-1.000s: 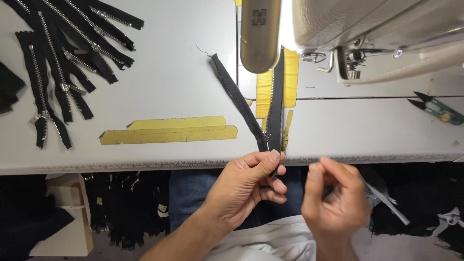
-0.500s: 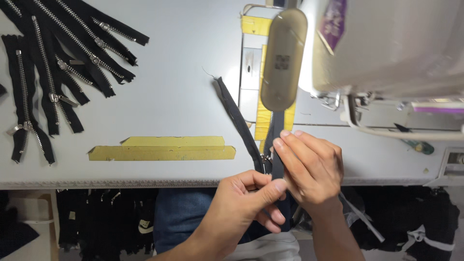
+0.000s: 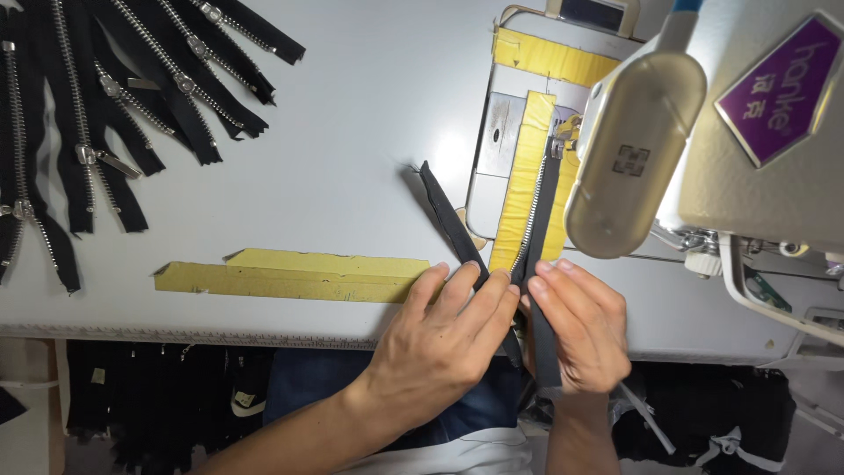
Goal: The person aligns a black zipper with a strip of black fabric and sews them together using a sewing machine. They guide the materials under the needle, stitch along the length, and then cut the thread to separate the finished piece. The process is repeated with additional zipper and fabric pieces.
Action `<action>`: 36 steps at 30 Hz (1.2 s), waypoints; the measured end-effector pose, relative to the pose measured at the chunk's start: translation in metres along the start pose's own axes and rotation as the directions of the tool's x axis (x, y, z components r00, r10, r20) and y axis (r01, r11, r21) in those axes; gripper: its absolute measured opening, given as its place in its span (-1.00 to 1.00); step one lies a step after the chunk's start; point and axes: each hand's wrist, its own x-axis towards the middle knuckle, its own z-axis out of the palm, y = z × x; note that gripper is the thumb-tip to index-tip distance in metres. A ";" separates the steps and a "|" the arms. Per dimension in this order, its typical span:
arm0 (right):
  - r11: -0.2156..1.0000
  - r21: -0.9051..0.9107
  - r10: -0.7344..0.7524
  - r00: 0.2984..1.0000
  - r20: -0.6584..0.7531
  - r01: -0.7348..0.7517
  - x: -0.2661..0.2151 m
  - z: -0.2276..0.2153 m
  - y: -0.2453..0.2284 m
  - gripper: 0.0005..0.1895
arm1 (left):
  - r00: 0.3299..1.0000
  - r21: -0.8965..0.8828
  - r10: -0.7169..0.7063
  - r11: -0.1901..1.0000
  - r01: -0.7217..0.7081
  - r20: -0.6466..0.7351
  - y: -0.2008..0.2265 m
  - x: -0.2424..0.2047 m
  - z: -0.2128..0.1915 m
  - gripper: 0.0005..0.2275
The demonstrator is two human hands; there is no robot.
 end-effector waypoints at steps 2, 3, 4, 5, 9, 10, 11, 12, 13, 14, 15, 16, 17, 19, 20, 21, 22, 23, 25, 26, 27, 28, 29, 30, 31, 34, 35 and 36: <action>1.000 -0.005 -0.017 0.999 0.042 0.017 0.001 0.000 0.000 -0.82 | 0.999 -0.026 0.017 0.999 -0.018 -0.038 0.000 -0.001 0.001 -0.88; 1.000 -0.008 -0.017 0.999 0.042 0.018 0.000 -0.002 0.000 -0.82 | 0.999 -0.029 0.018 0.999 -0.020 -0.040 0.001 -0.002 0.002 -0.88; 1.000 -0.005 -0.020 0.999 0.036 0.020 0.000 -0.004 0.001 -0.86 | 0.999 -0.021 0.023 0.999 -0.024 -0.029 0.001 -0.004 0.003 -0.88; 1.000 -0.003 -0.022 0.999 0.031 0.022 0.000 -0.006 0.002 -0.89 | 0.999 -0.013 0.028 1.000 -0.029 -0.017 0.002 -0.005 0.004 -0.87; 1.000 -0.005 0.018 1.000 0.014 -0.018 0.001 -0.017 0.004 -0.90 | 0.997 -0.035 0.079 0.996 -0.079 -0.015 0.001 0.001 -0.001 -0.83; 0.999 0.016 0.030 0.999 0.025 -0.030 0.000 -0.019 0.006 -0.90 | 0.997 -0.070 0.078 0.995 -0.077 0.009 0.002 0.004 -0.001 -0.84; 0.998 0.037 0.041 0.999 0.035 -0.043 0.000 -0.021 0.008 -0.89 | 0.996 -0.105 0.077 0.992 -0.074 0.033 0.003 0.007 -0.001 -0.86; 0.998 0.036 0.045 0.998 0.034 -0.046 -0.001 -0.021 0.009 -0.89 | 0.996 -0.106 0.080 0.991 -0.076 0.035 0.003 0.009 -0.002 -0.86; 0.997 0.059 0.057 0.998 0.038 -0.060 -0.002 -0.020 0.010 -0.89 | 0.994 -0.093 0.099 0.991 -0.095 0.046 0.002 0.011 -0.003 -0.87; 0.994 0.084 0.069 0.997 0.043 -0.073 -0.003 -0.020 0.011 -0.89 | 0.992 -0.078 0.116 0.991 -0.111 0.058 0.002 0.013 -0.004 -0.87; 0.993 0.086 0.073 0.996 0.042 -0.076 -0.003 -0.019 0.010 -0.89 | 0.991 -0.078 0.118 0.991 -0.113 0.062 0.001 0.013 -0.005 -0.87; 0.993 0.093 0.073 0.996 0.049 -0.077 -0.003 -0.018 0.010 -0.88 | 0.984 -0.090 0.162 0.984 -0.155 0.071 0.001 0.013 -0.005 -0.86; 0.992 0.100 0.073 0.996 0.055 -0.078 -0.003 -0.017 0.009 -0.88 | 0.975 -0.103 0.206 0.975 -0.198 0.078 0.000 0.012 -0.005 -0.85; 0.991 0.106 0.072 0.996 0.044 -0.076 -0.002 -0.016 0.009 -0.88 | 0.972 -0.128 0.222 0.969 -0.211 0.081 -0.001 0.012 -0.004 -0.86; 0.991 0.109 0.072 0.997 0.034 -0.075 -0.002 -0.015 0.009 -0.88 | 0.968 -0.156 0.238 0.962 -0.223 0.082 -0.001 0.012 -0.003 -0.84; 0.991 0.109 0.075 0.997 0.033 -0.079 -0.001 -0.016 0.009 -0.88 | 0.967 -0.157 0.240 0.962 -0.225 0.085 0.000 0.012 -0.003 -0.84; 0.993 0.105 0.057 0.997 0.057 -0.062 0.000 -0.016 0.009 -0.88 | 0.964 -0.150 0.249 0.961 -0.233 0.094 0.000 0.012 -0.004 -0.84; 0.994 0.101 0.038 0.996 0.082 -0.046 0.002 -0.017 0.009 -0.86 | 0.961 -0.143 0.257 0.960 -0.242 0.102 0.000 0.013 -0.004 -0.82; 0.996 0.081 0.037 0.994 0.108 -0.046 0.003 -0.017 0.008 -0.81 | 0.957 -0.145 0.272 0.956 -0.256 0.099 -0.001 0.014 -0.006 -0.82; 0.997 0.061 0.034 0.990 0.137 -0.043 0.004 -0.017 0.008 -0.76 | 0.955 -0.146 0.282 0.952 -0.267 0.094 -0.002 0.015 -0.006 -0.81; 0.997 0.057 0.036 0.990 0.133 -0.044 0.004 -0.019 0.010 -0.76 | 0.953 -0.147 0.287 0.951 -0.272 0.093 -0.003 0.013 -0.004 -0.81; 0.999 0.030 0.027 0.987 0.156 -0.032 0.003 -0.020 0.011 -0.76 | 0.949 -0.158 0.304 0.944 -0.289 0.083 -0.004 0.010 -0.002 -0.80; 1.000 0.003 0.017 0.984 0.178 -0.018 0.002 -0.021 0.012 -0.75 | 0.944 -0.168 0.321 0.937 -0.306 0.073 -0.006 0.007 -0.001 -0.79; 1.000 0.001 0.021 0.984 0.175 -0.021 0.001 -0.021 0.014 -0.75 | 0.943 -0.169 0.326 0.936 -0.310 0.074 -0.007 0.007 0.001 -0.79; 1.000 -0.012 0.010 0.981 0.193 -0.008 0.001 -0.021 0.015 -0.75 | 0.942 -0.189 0.330 0.930 -0.314 0.061 -0.007 0.006 0.002 -0.82; 1.000 -0.012 -0.012 0.974 0.227 0.015 0.004 -0.025 0.017 -0.76 | 0.940 -0.237 0.340 0.916 -0.325 0.026 -0.006 0.006 0.005 -0.85; 1.000 0.002 -0.024 0.969 0.246 0.024 0.006 -0.026 0.017 -0.76 | 0.939 -0.264 0.343 0.907 -0.329 0.005 -0.005 0.007 0.005 -0.84; 1.000 0.002 -0.026 0.970 0.243 0.026 0.008 -0.029 0.016 -0.76 | 0.939 -0.262 0.345 0.906 -0.332 0.003 -0.003 0.008 0.004 -0.84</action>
